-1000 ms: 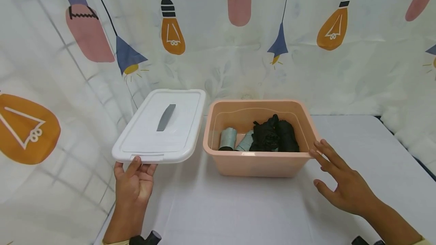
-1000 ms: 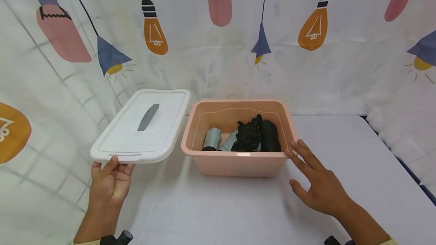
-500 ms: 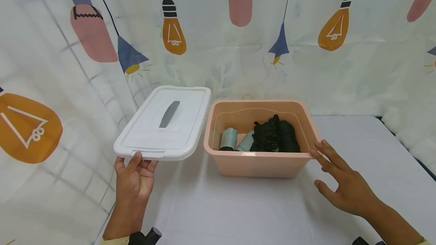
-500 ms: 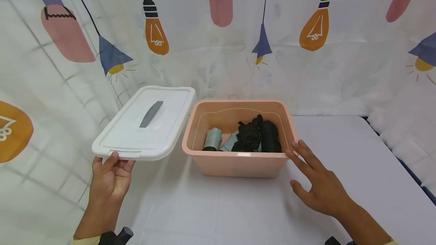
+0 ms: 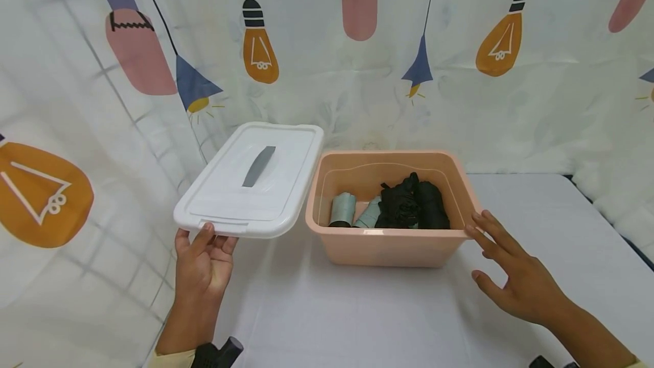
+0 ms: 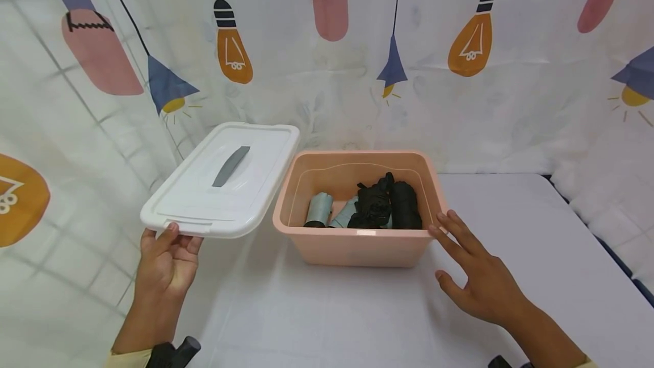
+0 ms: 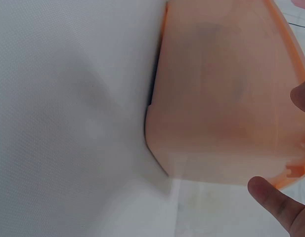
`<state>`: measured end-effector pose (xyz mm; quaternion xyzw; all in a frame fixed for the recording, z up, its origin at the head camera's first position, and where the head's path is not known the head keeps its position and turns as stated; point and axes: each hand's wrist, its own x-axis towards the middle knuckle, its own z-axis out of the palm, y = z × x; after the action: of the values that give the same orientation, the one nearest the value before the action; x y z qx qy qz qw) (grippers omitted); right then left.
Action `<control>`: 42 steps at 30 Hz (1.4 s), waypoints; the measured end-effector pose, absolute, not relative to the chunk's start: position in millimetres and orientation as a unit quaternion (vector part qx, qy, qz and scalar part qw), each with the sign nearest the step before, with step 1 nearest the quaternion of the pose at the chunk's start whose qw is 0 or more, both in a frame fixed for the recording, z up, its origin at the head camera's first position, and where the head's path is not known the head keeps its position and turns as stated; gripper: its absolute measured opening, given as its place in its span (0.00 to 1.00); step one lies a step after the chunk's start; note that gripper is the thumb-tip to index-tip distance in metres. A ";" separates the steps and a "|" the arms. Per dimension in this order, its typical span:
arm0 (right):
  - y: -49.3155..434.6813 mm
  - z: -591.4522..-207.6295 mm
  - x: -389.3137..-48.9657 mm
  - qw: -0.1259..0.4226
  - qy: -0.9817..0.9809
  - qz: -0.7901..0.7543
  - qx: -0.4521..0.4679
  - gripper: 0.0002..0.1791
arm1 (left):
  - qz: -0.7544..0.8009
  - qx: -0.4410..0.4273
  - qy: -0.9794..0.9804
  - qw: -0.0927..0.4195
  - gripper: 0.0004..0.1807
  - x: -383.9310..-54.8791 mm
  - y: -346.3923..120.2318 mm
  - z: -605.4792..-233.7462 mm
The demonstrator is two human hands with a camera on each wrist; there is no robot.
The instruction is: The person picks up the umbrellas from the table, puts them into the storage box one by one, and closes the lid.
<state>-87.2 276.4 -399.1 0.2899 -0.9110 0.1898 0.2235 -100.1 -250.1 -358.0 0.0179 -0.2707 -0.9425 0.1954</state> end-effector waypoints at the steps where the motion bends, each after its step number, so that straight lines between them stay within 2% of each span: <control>1: 276.3 -399.3 -87.1 0.223 -0.911 0.191 0.291 0.50 | -0.942 0.019 -0.272 0.194 0.33 -100.5 -249.9 -357.4; 7: 276.6 -400.8 -87.7 0.224 -0.910 0.195 0.289 0.53 | -0.944 0.020 -0.275 0.183 0.32 -102.5 -249.3 -355.8; 10: 277.3 -401.9 -88.7 0.227 -0.907 0.199 0.294 0.46 | -0.943 0.023 -0.280 0.181 0.32 -103.8 -248.9 -355.9; 13: 277.8 -403.1 -89.5 0.230 -0.903 0.207 0.300 0.44 | -0.941 0.027 -0.286 0.181 0.31 -105.6 -248.4 -355.5; 17: 278.4 -404.2 -89.5 0.231 -0.901 0.213 0.300 0.47 | -0.940 0.026 -0.289 0.177 0.30 -107.5 -247.7 -354.9; 28: 277.5 -403.1 -88.7 0.225 -0.902 0.215 0.298 0.49 | -0.949 0.019 -0.274 0.157 0.28 -110.6 -245.6 -353.8; 32: 277.3 -402.3 -88.4 0.225 -0.904 0.212 0.296 0.39 | -0.946 0.019 -0.285 0.152 0.30 -111.2 -244.8 -353.5; 35: 277.3 -402.9 -88.8 0.229 -0.902 0.213 0.299 0.39 | -0.945 0.015 -0.293 0.147 0.31 -111.8 -244.3 -353.6; 39: 277.1 -403.6 -88.8 0.232 -0.902 0.210 0.298 0.49 | -0.945 0.004 -0.294 0.142 0.30 -112.8 -244.1 -354.5; 42: 276.7 -402.5 -88.3 0.230 -0.905 0.203 0.294 0.53 | -0.947 -0.005 -0.291 0.139 0.30 -113.3 -243.8 -355.3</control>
<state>-88.3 276.7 -402.5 0.2938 -0.9051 0.2032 0.2305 -113.3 -243.8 -355.3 -0.0048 -0.2909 -0.9465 0.1395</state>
